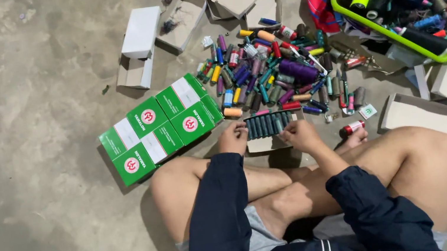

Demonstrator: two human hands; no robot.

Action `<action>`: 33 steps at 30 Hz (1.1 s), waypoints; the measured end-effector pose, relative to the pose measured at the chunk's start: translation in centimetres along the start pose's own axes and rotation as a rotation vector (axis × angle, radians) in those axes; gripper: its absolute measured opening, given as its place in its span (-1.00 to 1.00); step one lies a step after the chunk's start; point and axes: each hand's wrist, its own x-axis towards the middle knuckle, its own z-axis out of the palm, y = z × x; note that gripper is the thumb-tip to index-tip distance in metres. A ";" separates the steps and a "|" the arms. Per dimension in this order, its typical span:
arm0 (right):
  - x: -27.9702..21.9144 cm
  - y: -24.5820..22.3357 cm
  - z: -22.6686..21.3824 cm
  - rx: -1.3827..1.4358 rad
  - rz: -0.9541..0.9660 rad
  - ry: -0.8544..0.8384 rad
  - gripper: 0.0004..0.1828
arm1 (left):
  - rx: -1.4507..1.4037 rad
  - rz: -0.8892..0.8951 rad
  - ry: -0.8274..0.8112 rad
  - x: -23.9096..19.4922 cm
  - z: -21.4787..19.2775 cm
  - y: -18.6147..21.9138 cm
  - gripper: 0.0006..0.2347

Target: The person sits on the floor and sorts a large pile of colorful thread spools. They pick up individual spools, rotate them in their hands, and place them into a cardboard box or a green plastic basket. The person also moves the basket and other items on the floor to organize the workspace.

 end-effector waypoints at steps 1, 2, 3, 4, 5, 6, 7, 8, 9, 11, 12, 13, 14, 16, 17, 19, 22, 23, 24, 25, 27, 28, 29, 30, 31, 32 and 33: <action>-0.3 -0.1 0.0 -0.005 -0.006 0.001 -0.78 | -0.005 0.001 0.006 -0.3 -0.3 0.3 -0.85; -0.6 -0.2 0.0 0.032 -0.008 0.002 -0.79 | -0.015 -0.002 -0.013 -0.6 -0.5 0.5 -0.86; -1.0 -0.1 -0.1 0.069 -0.004 0.009 -0.79 | -0.023 0.000 -0.038 -0.8 -0.5 1.0 -0.87; -0.8 -0.2 -0.3 0.066 -0.004 0.016 -0.79 | -0.028 0.007 -0.039 -1.5 -1.3 2.1 -0.87; -0.9 -0.4 -0.2 0.125 0.025 -0.005 -0.78 | -0.051 0.026 -0.077 -2.4 -2.3 3.0 -0.86; -0.9 -0.5 -0.2 0.184 0.055 -0.026 -0.76 | -0.074 0.045 -0.115 -3.3 -3.3 4.0 -0.84; -0.8 -0.5 -0.2 0.184 0.053 -0.021 -0.76 | -0.075 0.050 -0.114 -3.3 -3.1 3.9 -0.84; -0.8 -0.5 -0.1 0.189 0.058 -0.024 -0.76 | -0.076 0.048 -0.113 -3.2 -3.0 3.8 -0.85; -0.7 -0.5 0.0 0.195 0.061 -0.030 -0.77 | -0.076 0.044 -0.110 -3.2 -2.9 3.7 -0.86; -0.7 -0.5 0.1 0.192 0.066 -0.029 -0.78 | -0.071 0.042 -0.117 -3.1 -3.1 3.9 -0.86; -0.7 -0.3 0.3 0.188 0.073 -0.031 -0.80 | -0.066 0.036 -0.127 -3.2 -3.2 4.0 -0.86; -0.8 -0.5 0.2 0.189 0.078 -0.031 -0.80 | -0.065 0.035 -0.131 -3.1 -3.0 3.8 -0.86; -0.9 -0.6 0.1 0.212 0.084 -0.034 -0.79 | -0.045 0.040 -0.134 -2.9 -2.9 3.6 -0.86; -0.4 -0.1 -0.3 0.236 0.089 -0.033 -0.79 | -0.024 0.051 -0.138 -2.9 -3.1 3.9 -0.85; -0.1 0.6 -0.5 0.173 0.115 0.062 -0.80 | -0.047 0.055 -0.153 -3.1 -3.5 4.2 -0.84; 0.8 1.8 -0.5 0.109 0.142 0.165 -0.81 | -0.070 0.066 -0.170 -3.0 -3.7 4.4 -0.83; 1.2 2.9 0.0 0.039 0.200 0.211 -0.85 | -0.063 0.054 -0.171 -3.0 -3.4 4.0 -0.84; 1.1 2.6 -0.2 0.013 0.217 0.219 -0.83 | -0.057 0.051 -0.176 -2.9 -3.4 4.1 -0.83; 1.0 2.3 -0.3 -0.012 0.234 0.227 -0.79 | -0.052 0.048 -0.180 -2.9 -3.5 4.2 -0.83; 0.4 1.8 -0.9 -0.011 0.232 0.230 -0.79 | -0.051 0.051 -0.179 -2.9 -3.4 4.1 -0.83; -0.7 0.7 -2.2 0.054 0.199 0.307 -0.77 | -0.040 0.054 -0.161 -2.9 -3.3 3.9 -0.83; -1.2 -0.4 -2.8 0.057 0.194 0.314 -0.77 | -0.039 0.063 -0.157 -2.3 -3.2 3.6 -0.83; -2.1 -1.3 -3.3 0.137 0.189 0.338 -0.76 | -0.034 0.067 -0.150 -2.2 -2.8 3.1 -0.83; -3.0 -2.1 -3.9 0.217 0.182 0.362 -0.75 | -0.029 0.071 -0.143 -1.9 -2.5 2.6 -0.83; -3.0 -1.8 -4.4 0.220 0.185 0.372 -0.75 | -0.027 0.080 -0.148 -1.6 -2.1 2.0 -0.83; -3.0 -1.4 -5.1 0.301 0.138 0.372 -0.77 | -0.021 0.073 -0.149 -1.4 -1.6 1.5 -0.83; -2.9 -1.0 -5.8 0.385 0.089 0.380 -0.78 | -0.010 0.075 -0.152 -0.8 -1.2 1.2 -0.83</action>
